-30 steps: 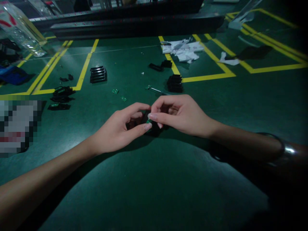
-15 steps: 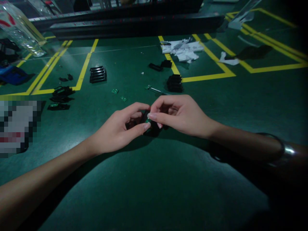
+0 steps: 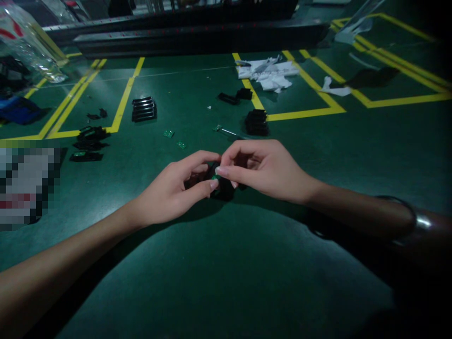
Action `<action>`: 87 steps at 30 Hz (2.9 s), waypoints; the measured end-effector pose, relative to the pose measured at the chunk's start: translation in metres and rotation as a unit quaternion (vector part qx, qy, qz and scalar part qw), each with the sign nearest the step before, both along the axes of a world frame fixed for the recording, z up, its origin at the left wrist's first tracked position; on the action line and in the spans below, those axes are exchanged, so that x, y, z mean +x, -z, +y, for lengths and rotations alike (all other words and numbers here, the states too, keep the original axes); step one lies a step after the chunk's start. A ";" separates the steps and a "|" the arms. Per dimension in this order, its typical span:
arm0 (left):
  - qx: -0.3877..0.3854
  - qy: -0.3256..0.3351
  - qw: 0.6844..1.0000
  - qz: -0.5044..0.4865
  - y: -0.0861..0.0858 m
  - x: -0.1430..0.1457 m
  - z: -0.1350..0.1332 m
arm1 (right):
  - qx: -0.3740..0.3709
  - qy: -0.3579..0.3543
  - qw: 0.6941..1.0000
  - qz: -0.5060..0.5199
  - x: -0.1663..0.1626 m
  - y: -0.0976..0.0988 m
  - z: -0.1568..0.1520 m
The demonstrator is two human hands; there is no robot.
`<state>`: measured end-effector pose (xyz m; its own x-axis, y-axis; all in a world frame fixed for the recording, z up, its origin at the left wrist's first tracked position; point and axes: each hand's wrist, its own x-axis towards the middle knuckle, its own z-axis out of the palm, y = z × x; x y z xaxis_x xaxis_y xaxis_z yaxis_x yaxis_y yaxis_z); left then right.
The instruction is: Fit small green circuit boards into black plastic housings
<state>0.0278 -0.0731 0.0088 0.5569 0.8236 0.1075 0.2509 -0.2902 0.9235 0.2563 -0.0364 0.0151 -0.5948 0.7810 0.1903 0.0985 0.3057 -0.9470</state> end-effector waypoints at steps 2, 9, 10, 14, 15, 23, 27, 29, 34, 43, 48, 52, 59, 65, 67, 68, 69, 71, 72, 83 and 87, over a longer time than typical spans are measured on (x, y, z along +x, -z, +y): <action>-0.013 -0.002 1.000 -0.008 0.001 0.000 0.000 | -0.004 0.002 1.000 0.005 0.000 0.000 0.000; -0.059 -0.003 0.997 -0.050 -0.003 0.000 -0.003 | -0.024 0.038 0.998 0.052 -0.001 0.005 0.002; -0.063 0.000 0.996 -0.059 -0.004 0.000 -0.003 | -0.029 0.039 0.997 0.054 -0.001 0.006 0.002; -0.057 0.008 0.993 -0.106 -0.002 0.000 -0.002 | -0.028 0.013 0.999 0.041 -0.003 0.005 -0.001; -0.051 0.008 0.993 -0.111 -0.001 0.000 -0.002 | -0.035 0.003 0.999 0.030 -0.004 0.004 -0.002; 0.019 -0.004 0.992 -0.125 0.006 -0.004 -0.003 | -0.067 0.030 0.997 -0.001 -0.008 -0.010 -0.020; 0.034 -0.004 0.992 -0.125 0.008 -0.002 -0.008 | -0.064 0.052 0.997 0.000 -0.012 -0.006 -0.029; 0.026 -0.002 0.990 -0.136 0.009 0.001 -0.013 | -0.046 0.067 0.997 0.008 -0.016 -0.003 -0.033; 0.056 -0.033 0.987 -0.148 0.006 0.010 -0.021 | -0.106 0.018 0.992 0.069 -0.025 -0.003 -0.034; 0.066 -0.059 0.982 -0.164 0.010 0.000 -0.014 | -0.125 -0.034 0.986 0.102 -0.042 -0.004 -0.018; 0.060 -0.033 0.988 -0.142 0.011 -0.005 -0.015 | -0.155 -0.035 0.980 0.118 -0.040 0.009 -0.017; 0.085 -0.012 0.992 -0.089 0.007 -0.008 -0.018 | -0.164 -0.027 0.978 0.127 -0.035 0.012 -0.018; 0.277 -0.079 0.947 0.144 -0.006 -0.024 -0.023 | -0.147 -0.022 0.981 0.128 -0.037 0.007 -0.022; 0.383 -0.095 0.904 0.164 -0.013 -0.025 -0.020 | -0.148 -0.014 0.984 0.096 -0.036 0.003 -0.022; 0.390 -0.081 0.906 0.142 -0.014 -0.025 -0.019 | -0.143 -0.013 0.986 0.089 -0.036 0.002 -0.022; 0.387 -0.072 0.910 0.127 -0.014 -0.024 -0.018 | -0.138 -0.011 0.987 0.084 -0.035 0.002 -0.022; 0.382 -0.061 0.916 0.110 -0.013 -0.024 -0.018 | -0.135 -0.011 0.988 0.077 -0.035 0.001 -0.022; 0.365 -0.041 0.927 0.076 -0.012 -0.024 -0.019 | -0.132 -0.018 0.989 0.067 -0.035 -0.001 -0.023; 0.351 -0.035 0.933 0.064 -0.011 -0.024 -0.019 | -0.131 -0.025 0.989 0.066 -0.034 -0.002 -0.024; 0.278 -0.079 0.957 0.016 -0.004 -0.016 -0.026 | -0.139 -0.049 0.983 0.109 -0.033 0.008 -0.021; 0.265 -0.084 0.961 0.005 -0.001 -0.014 -0.026 | -0.150 -0.028 0.982 0.109 -0.036 0.013 -0.019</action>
<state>0.0133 -0.0989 0.0101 0.4247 0.7325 0.5321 0.3432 -0.6741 0.6541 0.2205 -0.0553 0.0021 -0.6094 0.7884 0.0842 -0.1256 0.0089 -0.9920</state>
